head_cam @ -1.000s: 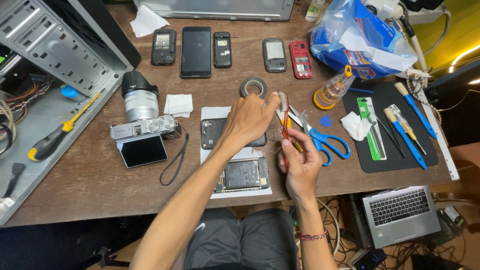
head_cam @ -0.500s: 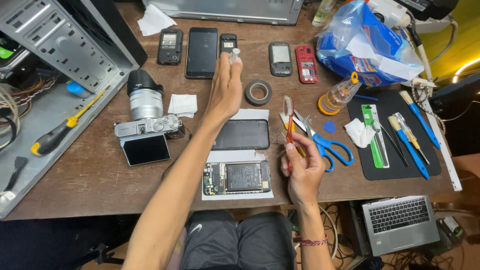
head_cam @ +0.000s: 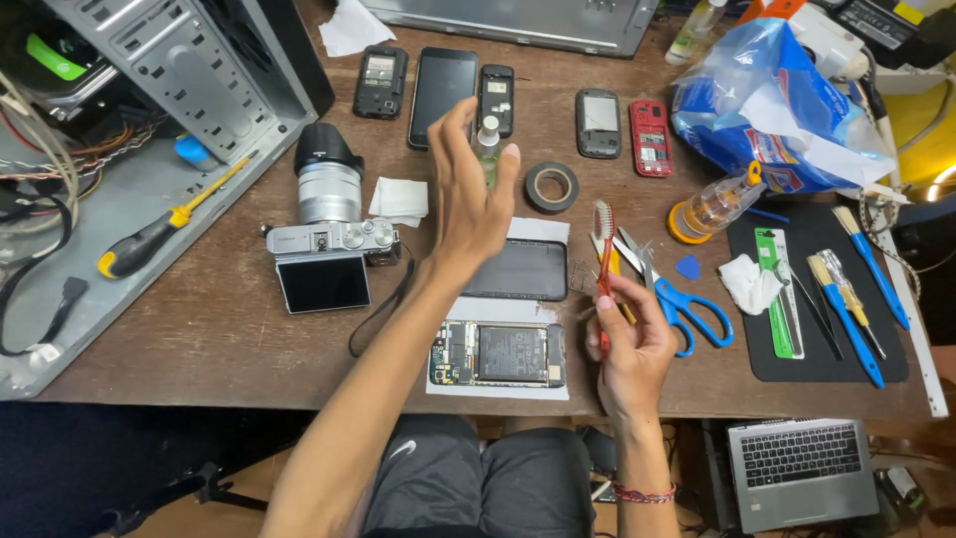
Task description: Cleaning a phone battery and its internal housing using a small brush on a repair workbench.
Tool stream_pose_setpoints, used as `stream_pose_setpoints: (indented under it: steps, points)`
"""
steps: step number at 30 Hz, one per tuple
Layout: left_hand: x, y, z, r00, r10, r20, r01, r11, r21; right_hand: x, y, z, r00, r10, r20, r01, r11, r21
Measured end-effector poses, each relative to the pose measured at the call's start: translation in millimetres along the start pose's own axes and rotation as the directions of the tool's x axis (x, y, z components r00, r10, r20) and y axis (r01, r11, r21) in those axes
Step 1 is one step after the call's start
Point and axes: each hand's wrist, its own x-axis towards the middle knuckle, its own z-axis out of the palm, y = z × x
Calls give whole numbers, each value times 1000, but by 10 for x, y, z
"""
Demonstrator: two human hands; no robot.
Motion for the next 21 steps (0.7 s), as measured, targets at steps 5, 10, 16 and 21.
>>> stream_pose_setpoints:
  steps: [5, 10, 16, 21]
  points:
    - [-471, 385, -479, 992, 59, 115, -69, 994, 85, 27, 40, -96, 997, 15, 73, -13, 1000, -20]
    - [-933, 261, -897, 961, 60, 268, -108, 980, 169, 63, -73, -147, 980, -10, 197, 44, 984, -171]
    - [-1130, 71, -1174, 885, 108, 453, -221, 954, 204, 169, -507, -2, 838, -53, 543, 420, 698, -580]
    - [-1158, 45, -1137, 859, 124, 497, -303, 905, 298, 287, -487, 103, 685, -161, 710, 686, 469, -556]
